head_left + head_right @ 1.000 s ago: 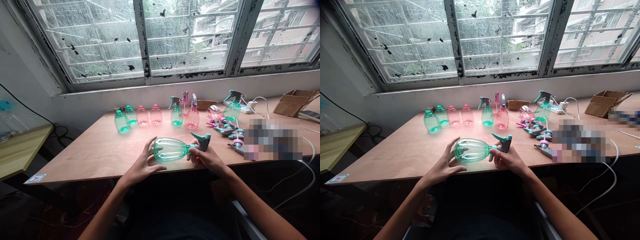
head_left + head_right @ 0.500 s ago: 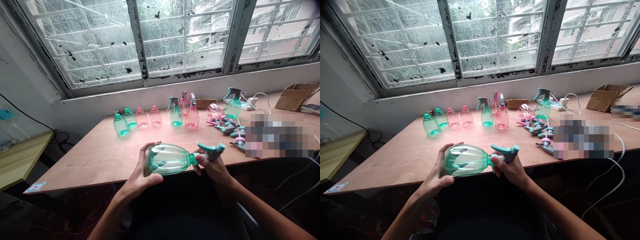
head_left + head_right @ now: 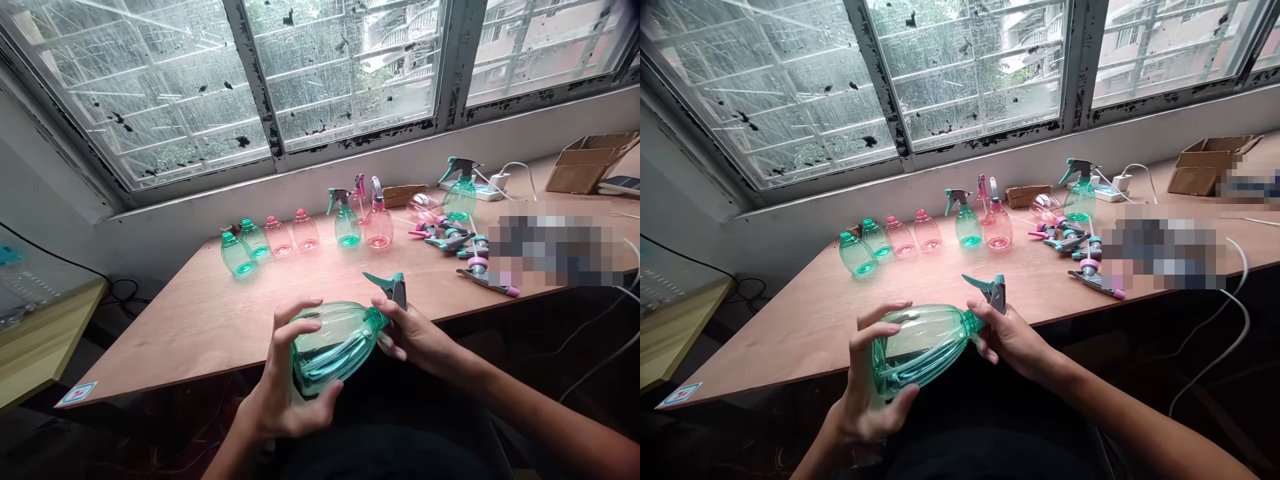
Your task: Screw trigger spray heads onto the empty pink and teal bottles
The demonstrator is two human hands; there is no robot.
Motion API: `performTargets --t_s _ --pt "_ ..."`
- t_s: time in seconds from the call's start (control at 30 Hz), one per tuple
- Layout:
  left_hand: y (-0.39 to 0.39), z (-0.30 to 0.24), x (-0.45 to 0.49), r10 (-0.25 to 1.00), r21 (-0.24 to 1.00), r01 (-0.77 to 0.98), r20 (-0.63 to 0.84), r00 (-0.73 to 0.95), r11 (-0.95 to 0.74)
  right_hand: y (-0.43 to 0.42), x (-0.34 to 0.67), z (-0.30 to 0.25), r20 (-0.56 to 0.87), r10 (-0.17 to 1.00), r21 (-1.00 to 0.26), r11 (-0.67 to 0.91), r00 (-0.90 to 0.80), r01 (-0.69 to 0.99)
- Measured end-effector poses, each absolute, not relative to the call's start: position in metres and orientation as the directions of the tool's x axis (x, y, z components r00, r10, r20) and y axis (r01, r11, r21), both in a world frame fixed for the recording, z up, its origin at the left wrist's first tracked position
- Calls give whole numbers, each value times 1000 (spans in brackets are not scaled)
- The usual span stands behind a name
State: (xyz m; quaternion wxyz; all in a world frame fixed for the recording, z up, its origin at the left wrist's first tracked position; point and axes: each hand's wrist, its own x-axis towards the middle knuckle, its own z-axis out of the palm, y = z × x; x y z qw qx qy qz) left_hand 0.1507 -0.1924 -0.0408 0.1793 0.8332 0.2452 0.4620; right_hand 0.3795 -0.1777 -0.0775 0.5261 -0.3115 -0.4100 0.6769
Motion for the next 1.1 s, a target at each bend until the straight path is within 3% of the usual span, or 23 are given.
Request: performTargets --t_s 0.07,0.17,0.27,0.33,0.4,0.47,0.53,0.57,0.6,0.67,0.73,0.8,0.87,0.93,1.0,1.1 --pt "-189 -42 149 524 474 239 673 522 -847 -175 381 -80 -32 958 -860 -172 -285 -480" --pt "-182 -46 152 497 462 197 732 466 -865 -176 386 -82 29 949 -885 -122 -315 -449" --pt "-176 -51 157 516 493 157 790 330 -856 -181 391 -81 175 931 -931 50 -320 -361" --pt "-173 -53 158 591 588 96 768 247 -803 -186 395 -80 284 923 -943 219 -259 -251" --pt "-173 -53 156 754 773 0 619 219 -635 -189 399 -81 426 888 -905 419 -172 -74" --pt "-174 -51 152 899 936 -30 347 269 -352 -190 402 -84 589 797 -791 603 -137 107" --pt "-175 -49 148 941 986 52 136 309 -159 -190 402 -87 688 709 -685 705 -157 183" --pt "-176 -48 147 945 983 103 111 307 -150 -190 401 -88 690 708 -689 706 -151 162" --pt "-177 -48 146 942 968 147 154 299 -205 -189 399 -88 655 744 -738 667 -133 101" --pt "-179 -49 147 868 858 216 397 297 -466 -185 391 -87 476 872 -878 465 -111 -114" --pt "-182 -49 149 662 591 300 655 364 -749 -180 385 -86 215 959 -931 144 -185 -335" --pt "-186 -48 151 461 317 352 745 482 -881 -175 382 -86 41 957 -892 -94 -286 -442" --pt "-189 -47 153 398 230 350 736 548 -908 -172 383 -86 14 953 -871 -137 -303 -472" --pt "-191 -45 155 464 338 323 715 522 -884 -173 389 -86 139 958 -893 12 -252 -449" --pt "-190 -44 155 623 578 250 644 444 -777 -177 397 -88 333 930 -901 265 -154 -345" --pt "-186 -45 155 854 906 64 369 367 -418 -184 407 -92 640 768 -768 640 -27 -3"
